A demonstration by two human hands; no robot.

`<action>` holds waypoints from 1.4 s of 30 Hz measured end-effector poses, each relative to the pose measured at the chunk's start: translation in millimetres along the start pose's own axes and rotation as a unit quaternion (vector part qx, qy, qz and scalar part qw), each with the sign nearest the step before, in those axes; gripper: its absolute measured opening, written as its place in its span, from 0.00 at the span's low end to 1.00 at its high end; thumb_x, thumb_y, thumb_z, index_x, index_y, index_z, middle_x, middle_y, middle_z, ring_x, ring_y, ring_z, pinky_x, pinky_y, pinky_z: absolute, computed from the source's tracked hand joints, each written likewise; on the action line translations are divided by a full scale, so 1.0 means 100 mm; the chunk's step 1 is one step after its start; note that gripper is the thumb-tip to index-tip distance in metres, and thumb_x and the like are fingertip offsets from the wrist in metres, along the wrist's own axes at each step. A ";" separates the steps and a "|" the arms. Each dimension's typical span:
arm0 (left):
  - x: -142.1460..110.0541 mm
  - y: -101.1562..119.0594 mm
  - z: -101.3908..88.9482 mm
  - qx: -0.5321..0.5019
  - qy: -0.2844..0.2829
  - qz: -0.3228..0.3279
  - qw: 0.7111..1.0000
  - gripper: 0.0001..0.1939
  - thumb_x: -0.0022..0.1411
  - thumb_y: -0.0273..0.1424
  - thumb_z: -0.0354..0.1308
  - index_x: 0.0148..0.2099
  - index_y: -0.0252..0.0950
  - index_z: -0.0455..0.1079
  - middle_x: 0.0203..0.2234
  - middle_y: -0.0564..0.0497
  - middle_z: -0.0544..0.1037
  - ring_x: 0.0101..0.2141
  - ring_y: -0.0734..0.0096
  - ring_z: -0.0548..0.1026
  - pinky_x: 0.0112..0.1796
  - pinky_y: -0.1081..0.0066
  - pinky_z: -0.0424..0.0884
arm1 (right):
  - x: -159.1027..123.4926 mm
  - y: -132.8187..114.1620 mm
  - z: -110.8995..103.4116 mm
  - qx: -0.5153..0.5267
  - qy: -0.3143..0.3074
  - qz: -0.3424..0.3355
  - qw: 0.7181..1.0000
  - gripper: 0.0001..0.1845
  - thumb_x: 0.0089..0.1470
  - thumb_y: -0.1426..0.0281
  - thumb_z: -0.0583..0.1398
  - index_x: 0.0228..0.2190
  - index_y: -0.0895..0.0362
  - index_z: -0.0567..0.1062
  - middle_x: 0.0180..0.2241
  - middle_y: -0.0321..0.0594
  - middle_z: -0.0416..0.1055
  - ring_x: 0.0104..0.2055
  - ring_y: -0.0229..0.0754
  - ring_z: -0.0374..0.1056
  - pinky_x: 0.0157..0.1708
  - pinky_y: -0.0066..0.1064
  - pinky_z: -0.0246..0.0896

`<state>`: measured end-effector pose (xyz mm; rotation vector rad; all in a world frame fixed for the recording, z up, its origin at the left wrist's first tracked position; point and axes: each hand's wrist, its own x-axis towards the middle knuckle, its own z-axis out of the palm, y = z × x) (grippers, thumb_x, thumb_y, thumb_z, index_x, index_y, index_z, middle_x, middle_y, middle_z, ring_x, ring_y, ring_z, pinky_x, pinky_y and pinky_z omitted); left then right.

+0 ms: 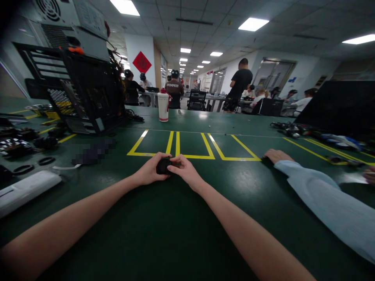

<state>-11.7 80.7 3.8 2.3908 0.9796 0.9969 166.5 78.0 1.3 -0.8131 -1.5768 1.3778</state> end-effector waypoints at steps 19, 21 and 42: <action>0.00 0.03 -0.02 -0.005 0.003 -0.014 1.000 0.30 0.45 0.28 0.61 0.51 0.39 0.55 0.42 0.48 0.66 0.43 0.62 0.67 0.43 0.60 0.63 | 0.01 -0.01 0.04 -0.011 0.031 0.001 0.999 0.13 0.42 0.68 0.62 0.33 0.55 0.68 0.36 0.36 0.66 0.42 0.38 0.64 0.47 0.37 0.55; 0.00 0.03 -0.01 -0.004 0.007 -0.015 1.000 0.31 0.44 0.28 0.61 0.51 0.39 0.55 0.42 0.48 0.66 0.43 0.61 0.66 0.44 0.60 0.62 | 0.02 0.00 0.04 -0.021 0.044 0.013 0.999 0.15 0.42 0.68 0.62 0.35 0.56 0.68 0.37 0.38 0.67 0.42 0.39 0.63 0.48 0.38 0.55; 0.00 0.01 -0.02 -0.001 -0.001 -0.012 1.000 0.30 0.46 0.29 0.61 0.51 0.39 0.54 0.43 0.48 0.65 0.44 0.62 0.66 0.44 0.61 0.63 | 0.01 0.00 0.01 -0.011 0.021 0.035 0.999 0.16 0.42 0.69 0.61 0.37 0.56 0.67 0.40 0.40 0.65 0.43 0.40 0.63 0.48 0.39 0.54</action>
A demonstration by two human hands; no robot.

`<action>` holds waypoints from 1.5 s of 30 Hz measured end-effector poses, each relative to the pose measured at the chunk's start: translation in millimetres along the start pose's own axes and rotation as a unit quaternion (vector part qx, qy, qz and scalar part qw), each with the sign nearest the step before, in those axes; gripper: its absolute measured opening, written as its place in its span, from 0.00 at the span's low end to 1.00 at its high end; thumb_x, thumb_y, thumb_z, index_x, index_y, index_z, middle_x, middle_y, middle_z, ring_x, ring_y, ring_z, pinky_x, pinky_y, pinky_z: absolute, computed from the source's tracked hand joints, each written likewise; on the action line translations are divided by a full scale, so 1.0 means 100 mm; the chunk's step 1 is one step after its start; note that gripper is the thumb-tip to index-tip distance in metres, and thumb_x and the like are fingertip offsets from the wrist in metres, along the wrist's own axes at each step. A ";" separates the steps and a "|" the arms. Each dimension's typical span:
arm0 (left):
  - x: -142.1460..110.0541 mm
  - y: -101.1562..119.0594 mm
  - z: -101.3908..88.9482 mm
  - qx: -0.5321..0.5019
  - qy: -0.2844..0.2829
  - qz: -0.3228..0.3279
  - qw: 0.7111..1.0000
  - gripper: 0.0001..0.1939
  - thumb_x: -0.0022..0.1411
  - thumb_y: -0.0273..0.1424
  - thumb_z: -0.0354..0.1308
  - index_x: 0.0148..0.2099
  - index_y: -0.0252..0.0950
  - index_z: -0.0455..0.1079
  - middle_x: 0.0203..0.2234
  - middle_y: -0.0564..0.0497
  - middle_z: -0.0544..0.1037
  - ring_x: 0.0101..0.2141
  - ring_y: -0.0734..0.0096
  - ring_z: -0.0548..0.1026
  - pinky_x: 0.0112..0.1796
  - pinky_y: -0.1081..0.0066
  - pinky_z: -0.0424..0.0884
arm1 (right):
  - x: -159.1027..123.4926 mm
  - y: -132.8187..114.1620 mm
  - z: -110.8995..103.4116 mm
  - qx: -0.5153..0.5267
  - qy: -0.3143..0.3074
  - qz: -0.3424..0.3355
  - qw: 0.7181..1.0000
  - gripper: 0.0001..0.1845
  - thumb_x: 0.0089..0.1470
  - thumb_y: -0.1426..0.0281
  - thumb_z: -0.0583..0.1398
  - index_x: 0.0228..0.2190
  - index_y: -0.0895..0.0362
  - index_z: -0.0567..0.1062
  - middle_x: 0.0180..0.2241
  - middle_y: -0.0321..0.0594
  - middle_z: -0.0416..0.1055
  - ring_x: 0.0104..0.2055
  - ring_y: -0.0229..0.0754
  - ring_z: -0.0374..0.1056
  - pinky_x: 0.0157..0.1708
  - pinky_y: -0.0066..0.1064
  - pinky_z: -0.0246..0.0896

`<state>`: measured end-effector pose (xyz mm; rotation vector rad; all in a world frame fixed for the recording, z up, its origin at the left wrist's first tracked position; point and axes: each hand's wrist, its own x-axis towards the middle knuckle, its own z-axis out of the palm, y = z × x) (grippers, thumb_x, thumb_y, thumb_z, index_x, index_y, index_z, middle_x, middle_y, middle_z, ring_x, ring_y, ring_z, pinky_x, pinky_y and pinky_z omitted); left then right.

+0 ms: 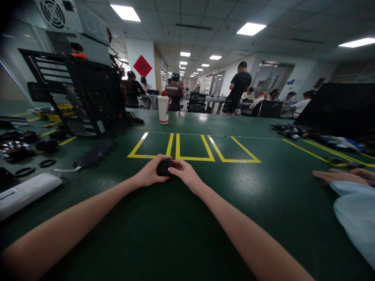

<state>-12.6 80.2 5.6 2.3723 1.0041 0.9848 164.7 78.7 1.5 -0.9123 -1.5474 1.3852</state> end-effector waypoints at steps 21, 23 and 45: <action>0.01 -0.05 0.03 -0.002 0.006 0.019 1.000 0.31 0.45 0.28 0.61 0.51 0.38 0.54 0.43 0.48 0.65 0.43 0.62 0.66 0.43 0.63 0.63 | 0.03 0.09 -0.06 0.023 -0.037 -0.014 0.999 0.19 0.40 0.70 0.63 0.37 0.53 0.66 0.42 0.38 0.65 0.45 0.42 0.63 0.48 0.41 0.55; 0.01 -0.05 0.02 -0.004 0.002 0.019 1.000 0.31 0.45 0.28 0.61 0.51 0.38 0.54 0.43 0.47 0.65 0.43 0.62 0.66 0.43 0.63 0.63 | 0.02 0.08 -0.05 0.026 -0.042 -0.018 0.999 0.20 0.40 0.70 0.63 0.37 0.52 0.65 0.41 0.37 0.65 0.45 0.41 0.62 0.48 0.41 0.55; 0.01 -0.04 0.02 -0.006 0.004 0.008 1.000 0.31 0.45 0.29 0.62 0.51 0.38 0.54 0.42 0.48 0.65 0.43 0.62 0.67 0.43 0.63 0.63 | 0.00 0.03 -0.03 0.010 -0.025 -0.031 0.999 0.13 0.43 0.68 0.61 0.34 0.53 0.66 0.38 0.36 0.65 0.42 0.39 0.63 0.46 0.38 0.56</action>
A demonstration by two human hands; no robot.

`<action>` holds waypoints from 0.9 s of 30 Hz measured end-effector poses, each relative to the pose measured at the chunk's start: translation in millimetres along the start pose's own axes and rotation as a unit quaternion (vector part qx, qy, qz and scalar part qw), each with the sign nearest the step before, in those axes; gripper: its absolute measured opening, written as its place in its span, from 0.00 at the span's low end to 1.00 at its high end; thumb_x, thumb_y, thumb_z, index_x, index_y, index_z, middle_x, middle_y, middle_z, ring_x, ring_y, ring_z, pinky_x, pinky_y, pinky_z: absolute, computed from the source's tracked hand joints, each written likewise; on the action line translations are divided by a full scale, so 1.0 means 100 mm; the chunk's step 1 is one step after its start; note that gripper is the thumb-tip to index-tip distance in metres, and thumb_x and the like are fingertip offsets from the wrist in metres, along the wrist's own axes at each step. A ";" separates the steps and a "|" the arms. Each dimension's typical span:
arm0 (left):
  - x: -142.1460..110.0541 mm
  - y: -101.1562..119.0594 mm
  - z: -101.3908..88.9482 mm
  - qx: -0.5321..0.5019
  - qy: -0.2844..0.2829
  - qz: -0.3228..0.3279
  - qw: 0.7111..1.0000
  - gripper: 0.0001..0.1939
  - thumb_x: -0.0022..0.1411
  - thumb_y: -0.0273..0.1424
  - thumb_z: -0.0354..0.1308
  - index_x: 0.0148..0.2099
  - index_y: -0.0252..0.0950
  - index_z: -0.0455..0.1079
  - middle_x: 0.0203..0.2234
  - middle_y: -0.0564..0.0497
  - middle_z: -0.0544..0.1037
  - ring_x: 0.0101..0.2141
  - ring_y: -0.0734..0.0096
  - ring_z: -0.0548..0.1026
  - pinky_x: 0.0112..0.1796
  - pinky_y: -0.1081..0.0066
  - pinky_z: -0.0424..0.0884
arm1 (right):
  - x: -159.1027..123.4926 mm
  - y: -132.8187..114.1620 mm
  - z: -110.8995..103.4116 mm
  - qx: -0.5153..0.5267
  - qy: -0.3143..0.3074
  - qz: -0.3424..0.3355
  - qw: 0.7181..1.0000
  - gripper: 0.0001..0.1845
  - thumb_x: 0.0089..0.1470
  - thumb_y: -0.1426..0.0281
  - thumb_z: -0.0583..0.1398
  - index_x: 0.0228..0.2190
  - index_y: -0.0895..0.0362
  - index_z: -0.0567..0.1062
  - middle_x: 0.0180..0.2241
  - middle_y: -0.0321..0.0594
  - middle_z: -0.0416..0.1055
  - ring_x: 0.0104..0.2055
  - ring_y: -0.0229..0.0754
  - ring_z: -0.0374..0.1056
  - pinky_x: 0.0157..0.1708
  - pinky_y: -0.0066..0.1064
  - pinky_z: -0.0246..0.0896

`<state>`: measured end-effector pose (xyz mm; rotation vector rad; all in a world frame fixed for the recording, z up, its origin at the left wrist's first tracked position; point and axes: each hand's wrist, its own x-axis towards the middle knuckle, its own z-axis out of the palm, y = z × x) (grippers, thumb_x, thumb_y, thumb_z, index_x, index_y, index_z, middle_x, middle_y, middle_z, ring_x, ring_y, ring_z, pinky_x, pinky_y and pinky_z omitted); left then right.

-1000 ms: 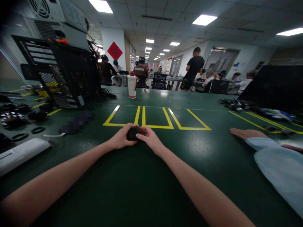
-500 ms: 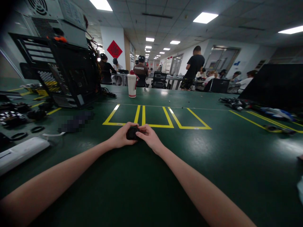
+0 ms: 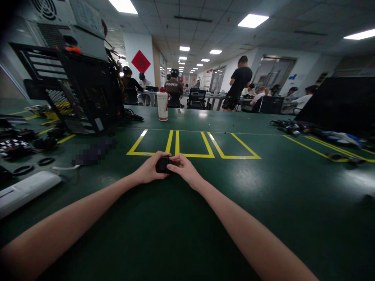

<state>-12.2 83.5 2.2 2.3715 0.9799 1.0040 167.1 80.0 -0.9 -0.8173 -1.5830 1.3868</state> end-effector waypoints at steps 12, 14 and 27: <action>0.01 0.01 0.00 -0.005 -0.003 -0.002 1.000 0.30 0.45 0.29 0.61 0.50 0.38 0.54 0.42 0.49 0.66 0.42 0.63 0.67 0.43 0.63 0.63 | 0.00 0.00 0.00 0.003 -0.008 0.015 1.000 0.19 0.39 0.71 0.63 0.36 0.54 0.66 0.41 0.37 0.66 0.44 0.41 0.63 0.47 0.39 0.56; 0.01 0.02 -0.01 -0.002 -0.003 -0.003 1.000 0.30 0.45 0.28 0.61 0.50 0.38 0.54 0.42 0.48 0.66 0.42 0.62 0.67 0.43 0.63 0.63 | -0.01 0.00 0.00 0.005 -0.008 0.007 1.000 0.18 0.40 0.70 0.63 0.35 0.53 0.66 0.40 0.37 0.66 0.44 0.40 0.63 0.46 0.39 0.57; 0.00 0.01 0.00 0.009 -0.006 -0.007 1.000 0.30 0.45 0.29 0.62 0.51 0.38 0.54 0.42 0.49 0.65 0.42 0.63 0.67 0.43 0.62 0.64 | 0.01 -0.02 0.01 -0.009 0.013 0.033 0.999 0.16 0.43 0.69 0.61 0.37 0.57 0.67 0.41 0.41 0.65 0.43 0.40 0.63 0.48 0.40 0.54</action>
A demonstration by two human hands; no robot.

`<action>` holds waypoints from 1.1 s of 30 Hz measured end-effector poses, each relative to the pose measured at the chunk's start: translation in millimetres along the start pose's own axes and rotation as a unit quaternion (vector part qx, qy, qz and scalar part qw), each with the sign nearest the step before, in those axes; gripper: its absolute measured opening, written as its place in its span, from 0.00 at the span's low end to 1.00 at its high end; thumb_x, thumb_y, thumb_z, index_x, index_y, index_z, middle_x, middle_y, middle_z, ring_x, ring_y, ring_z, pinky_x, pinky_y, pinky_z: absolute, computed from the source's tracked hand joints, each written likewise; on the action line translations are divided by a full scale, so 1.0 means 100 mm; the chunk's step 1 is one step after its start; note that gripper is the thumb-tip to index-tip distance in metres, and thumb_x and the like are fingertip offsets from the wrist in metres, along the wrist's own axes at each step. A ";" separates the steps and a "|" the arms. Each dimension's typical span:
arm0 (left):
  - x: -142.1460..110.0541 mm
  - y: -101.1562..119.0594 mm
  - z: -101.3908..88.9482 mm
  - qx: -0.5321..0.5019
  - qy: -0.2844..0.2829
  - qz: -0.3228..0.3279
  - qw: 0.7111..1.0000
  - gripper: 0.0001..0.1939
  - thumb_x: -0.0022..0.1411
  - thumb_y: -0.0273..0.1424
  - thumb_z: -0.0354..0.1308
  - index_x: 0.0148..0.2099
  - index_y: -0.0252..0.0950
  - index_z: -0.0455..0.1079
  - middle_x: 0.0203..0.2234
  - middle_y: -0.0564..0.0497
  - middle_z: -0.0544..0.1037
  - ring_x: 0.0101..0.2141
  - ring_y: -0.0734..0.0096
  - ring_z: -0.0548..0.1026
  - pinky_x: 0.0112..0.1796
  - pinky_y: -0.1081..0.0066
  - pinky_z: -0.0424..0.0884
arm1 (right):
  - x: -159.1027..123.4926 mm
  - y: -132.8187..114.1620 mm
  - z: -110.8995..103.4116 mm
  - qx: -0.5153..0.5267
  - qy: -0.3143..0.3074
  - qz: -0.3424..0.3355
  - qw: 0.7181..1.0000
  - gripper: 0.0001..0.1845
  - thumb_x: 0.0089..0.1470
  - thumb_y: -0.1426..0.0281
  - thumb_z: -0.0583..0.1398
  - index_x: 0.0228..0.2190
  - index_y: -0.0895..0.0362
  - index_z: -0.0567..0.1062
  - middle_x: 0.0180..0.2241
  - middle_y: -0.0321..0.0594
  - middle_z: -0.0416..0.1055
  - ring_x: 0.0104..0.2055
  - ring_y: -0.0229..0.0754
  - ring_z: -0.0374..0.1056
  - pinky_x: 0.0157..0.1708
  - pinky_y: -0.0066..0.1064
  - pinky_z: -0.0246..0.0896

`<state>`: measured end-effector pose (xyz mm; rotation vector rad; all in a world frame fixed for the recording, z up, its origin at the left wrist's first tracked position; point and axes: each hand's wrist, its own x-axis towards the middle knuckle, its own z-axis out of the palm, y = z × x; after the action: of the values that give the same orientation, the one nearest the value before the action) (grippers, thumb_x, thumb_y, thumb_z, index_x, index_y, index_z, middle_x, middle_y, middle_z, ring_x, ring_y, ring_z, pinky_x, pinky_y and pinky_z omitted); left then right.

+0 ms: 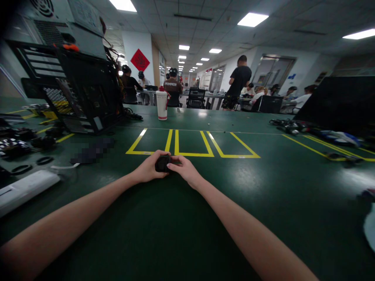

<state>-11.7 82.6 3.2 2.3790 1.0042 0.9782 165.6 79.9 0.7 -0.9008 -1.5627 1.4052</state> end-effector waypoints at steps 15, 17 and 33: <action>0.00 0.03 -0.02 -0.008 -0.006 -0.014 1.000 0.30 0.45 0.29 0.61 0.51 0.39 0.55 0.42 0.48 0.65 0.42 0.62 0.67 0.42 0.61 0.64 | -0.01 0.02 0.00 -0.017 0.016 -0.036 0.999 0.16 0.43 0.67 0.61 0.37 0.55 0.67 0.39 0.38 0.66 0.44 0.39 0.62 0.48 0.38 0.55; 0.00 0.04 -0.03 -0.006 -0.008 -0.011 1.000 0.30 0.45 0.29 0.61 0.51 0.39 0.55 0.42 0.48 0.65 0.42 0.62 0.67 0.42 0.61 0.64 | -0.01 0.03 -0.01 -0.009 0.011 -0.027 1.000 0.17 0.43 0.67 0.61 0.37 0.55 0.67 0.40 0.38 0.65 0.43 0.39 0.63 0.48 0.38 0.55; 0.01 0.04 -0.02 -0.014 -0.009 -0.014 1.000 0.30 0.45 0.29 0.61 0.50 0.39 0.55 0.42 0.48 0.65 0.43 0.61 0.66 0.43 0.59 0.63 | -0.01 0.02 0.02 -0.009 0.022 -0.029 0.999 0.16 0.43 0.67 0.61 0.37 0.55 0.67 0.40 0.38 0.66 0.44 0.39 0.63 0.48 0.38 0.55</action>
<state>-11.1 80.7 7.7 2.3403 1.0087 0.9514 164.2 78.9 -1.8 -0.8837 -1.5580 1.3241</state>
